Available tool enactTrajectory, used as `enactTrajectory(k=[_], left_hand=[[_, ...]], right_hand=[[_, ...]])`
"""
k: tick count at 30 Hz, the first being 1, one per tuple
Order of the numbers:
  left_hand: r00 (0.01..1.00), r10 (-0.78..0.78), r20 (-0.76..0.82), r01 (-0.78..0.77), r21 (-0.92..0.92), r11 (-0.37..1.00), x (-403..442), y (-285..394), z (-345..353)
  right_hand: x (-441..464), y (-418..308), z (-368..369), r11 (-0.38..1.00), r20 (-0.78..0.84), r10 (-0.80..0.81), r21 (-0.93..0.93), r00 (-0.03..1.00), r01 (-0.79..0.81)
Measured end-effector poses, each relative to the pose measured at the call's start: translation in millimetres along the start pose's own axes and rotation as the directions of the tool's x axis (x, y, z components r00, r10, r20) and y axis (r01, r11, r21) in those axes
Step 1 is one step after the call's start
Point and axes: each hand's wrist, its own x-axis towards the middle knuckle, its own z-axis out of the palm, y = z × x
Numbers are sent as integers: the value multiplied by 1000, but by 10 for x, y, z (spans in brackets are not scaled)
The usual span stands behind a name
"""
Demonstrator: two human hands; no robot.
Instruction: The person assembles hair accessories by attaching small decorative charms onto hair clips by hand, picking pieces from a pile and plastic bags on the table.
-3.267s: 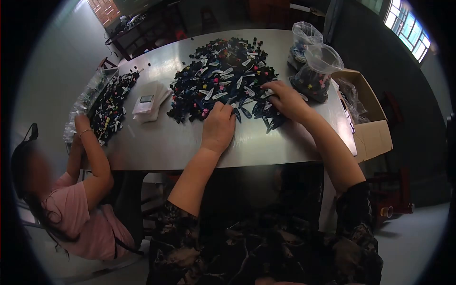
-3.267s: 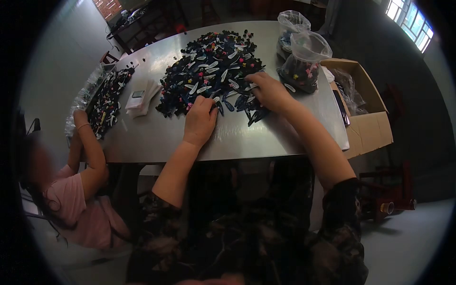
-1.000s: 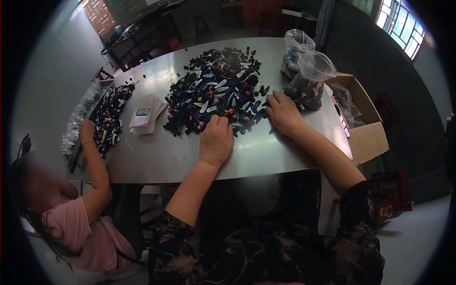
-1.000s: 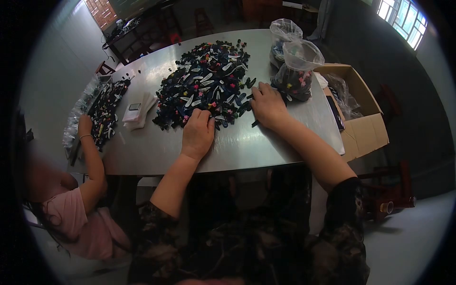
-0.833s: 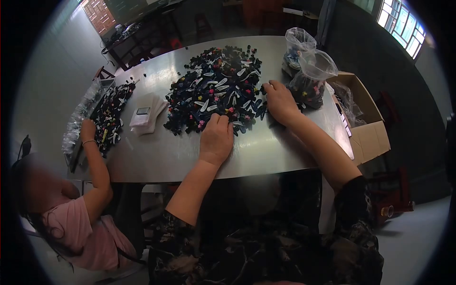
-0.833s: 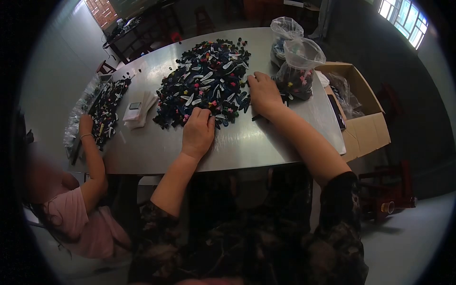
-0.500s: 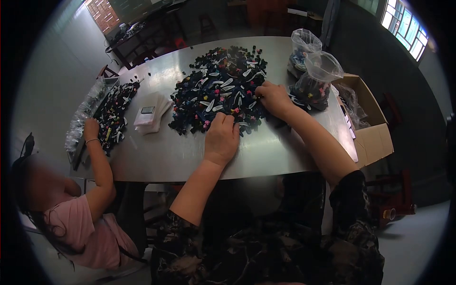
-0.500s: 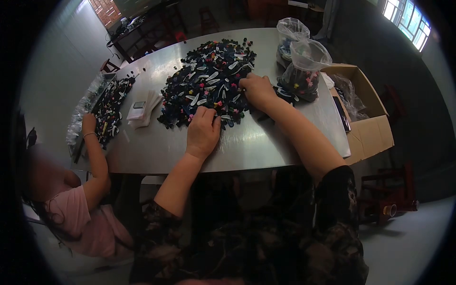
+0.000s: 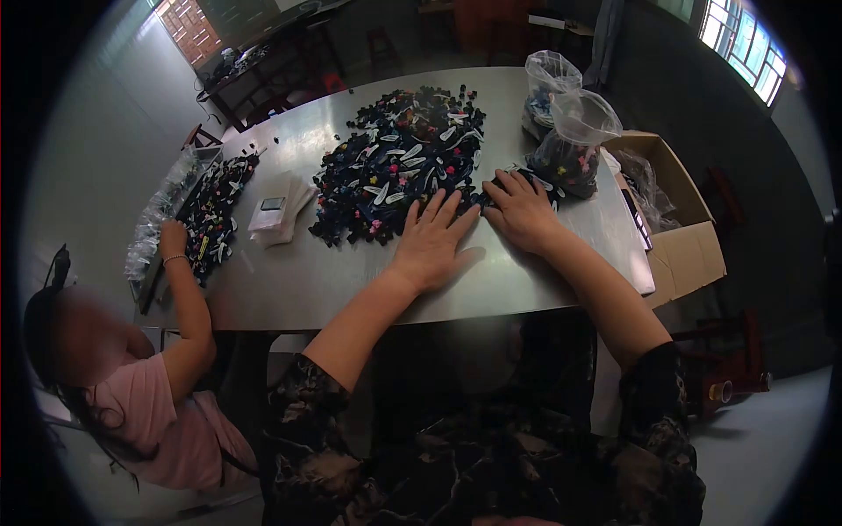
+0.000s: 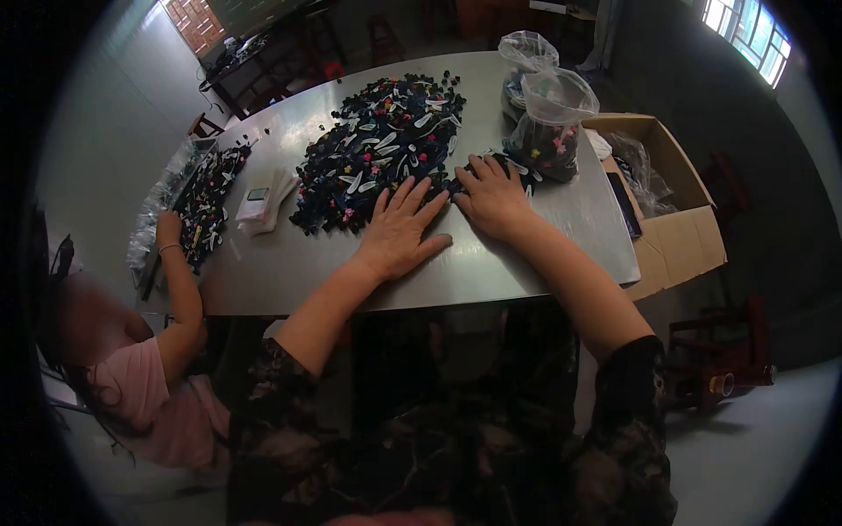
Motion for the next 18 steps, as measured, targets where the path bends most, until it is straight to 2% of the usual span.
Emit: enactTrajectory(k=[2,5,7,8,9,10,11,12,14,15,17,18], left_hand=[[999,-45,17,45,-6,999,111,73,41],[990,-129,-49,129,6,992,196,83,92],[960,-71,-270,71,-10,997,234,59,109],[927,-61,-370,35,-75,997,232,99,-23],[886,-55,-460,-9,-136,991,193,133,-161],[811,-82,-580,-47,-204,978,133,212,-352],[757,-152,-635,-42,-281,959,27,307,-543],[697,-228,-680,-43,-357,933,-105,416,-730],[419,-300,-857,-174,-400,900,-410,655,-1096],[320,-329,-888,-321,-429,845,-758,657,-1162],[69,-173,-982,-574,-181,799,-1043,1023,-1618],[79,-113,-990,-806,-131,577,-1106,1236,-1813]], right_hand=[[73,38,38,1000,-12,10,-1,1000,-10],[165,68,104,999,-42,39,17,998,-38],[209,83,124,998,-156,37,65,987,-27],[265,105,127,997,-162,44,70,986,-33],[334,131,134,993,-235,14,115,972,13],[380,134,151,986,-307,-7,158,952,59],[398,62,11,996,-281,11,84,960,13],[456,31,0,996,-284,24,91,959,2],[618,-4,-27,994,-214,92,84,972,-76],[676,-18,-15,993,-218,93,85,972,-76],[767,-92,76,991,-251,119,89,961,-100],[815,-116,123,992,-250,114,89,961,-94]])
